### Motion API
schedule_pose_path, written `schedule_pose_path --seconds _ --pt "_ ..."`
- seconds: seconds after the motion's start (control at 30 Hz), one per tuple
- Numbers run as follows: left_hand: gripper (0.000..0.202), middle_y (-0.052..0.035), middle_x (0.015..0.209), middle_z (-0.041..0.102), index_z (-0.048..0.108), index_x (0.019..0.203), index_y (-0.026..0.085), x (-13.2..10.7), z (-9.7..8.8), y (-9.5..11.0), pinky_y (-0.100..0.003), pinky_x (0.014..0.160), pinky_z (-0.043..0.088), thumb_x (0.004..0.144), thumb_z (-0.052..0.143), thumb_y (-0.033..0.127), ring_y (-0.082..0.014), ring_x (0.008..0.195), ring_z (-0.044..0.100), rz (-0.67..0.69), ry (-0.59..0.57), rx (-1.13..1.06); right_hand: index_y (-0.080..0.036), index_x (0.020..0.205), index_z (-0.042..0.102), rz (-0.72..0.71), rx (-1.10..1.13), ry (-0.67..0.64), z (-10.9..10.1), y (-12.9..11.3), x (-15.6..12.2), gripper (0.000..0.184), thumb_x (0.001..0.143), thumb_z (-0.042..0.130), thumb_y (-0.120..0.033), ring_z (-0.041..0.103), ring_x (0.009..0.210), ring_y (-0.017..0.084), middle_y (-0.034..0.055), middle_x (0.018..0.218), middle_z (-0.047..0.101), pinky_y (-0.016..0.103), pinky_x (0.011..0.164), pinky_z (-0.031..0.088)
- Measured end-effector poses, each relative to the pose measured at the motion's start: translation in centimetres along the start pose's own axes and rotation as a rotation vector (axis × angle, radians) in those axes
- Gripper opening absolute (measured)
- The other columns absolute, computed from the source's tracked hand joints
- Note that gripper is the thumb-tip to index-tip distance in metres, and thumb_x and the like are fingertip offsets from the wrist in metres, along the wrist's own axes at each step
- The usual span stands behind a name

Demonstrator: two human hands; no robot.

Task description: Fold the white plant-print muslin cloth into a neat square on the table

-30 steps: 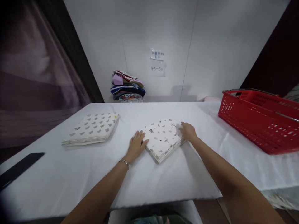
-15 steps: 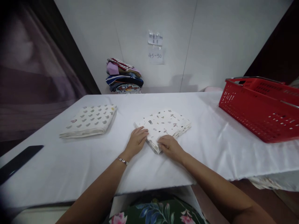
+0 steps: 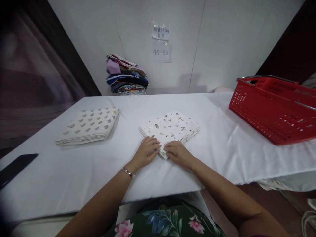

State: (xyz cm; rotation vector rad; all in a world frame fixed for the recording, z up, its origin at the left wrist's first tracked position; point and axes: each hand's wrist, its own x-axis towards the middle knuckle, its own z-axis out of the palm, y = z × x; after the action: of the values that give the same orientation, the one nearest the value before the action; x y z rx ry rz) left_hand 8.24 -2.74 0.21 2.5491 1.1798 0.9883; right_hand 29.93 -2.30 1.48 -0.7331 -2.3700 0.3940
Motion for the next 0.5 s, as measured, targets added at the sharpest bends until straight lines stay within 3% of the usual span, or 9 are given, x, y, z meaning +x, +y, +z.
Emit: schedule_pose_path --seconds 0.33,0.5 --pt "0.021 -0.0024 0.101 0.061 0.063 0.100 0.025 0.11 -0.05 0.38 -0.043 0.103 0.026 0.081 0.055 0.028 -0.0182 0.102 0.051 -0.009 -0.045 -0.006 -0.022 0.092 0.064 0.070 0.033 0.061 0.78 0.40 -0.07 0.018 0.089 0.047 -0.022 0.060 0.087 0.018 0.0053 0.091 0.067 0.034 0.080 0.046" --pt "0.018 -0.0027 0.100 0.061 0.064 0.096 0.026 0.13 0.00 0.38 -0.044 0.103 0.026 0.081 0.054 0.028 -0.0187 0.101 0.052 -0.012 -0.053 0.004 -0.023 0.098 0.063 -0.009 -0.016 0.020 0.60 0.18 -0.43 0.017 0.087 0.050 -0.025 0.059 0.092 0.020 0.0070 0.097 0.066 0.037 0.083 0.044"
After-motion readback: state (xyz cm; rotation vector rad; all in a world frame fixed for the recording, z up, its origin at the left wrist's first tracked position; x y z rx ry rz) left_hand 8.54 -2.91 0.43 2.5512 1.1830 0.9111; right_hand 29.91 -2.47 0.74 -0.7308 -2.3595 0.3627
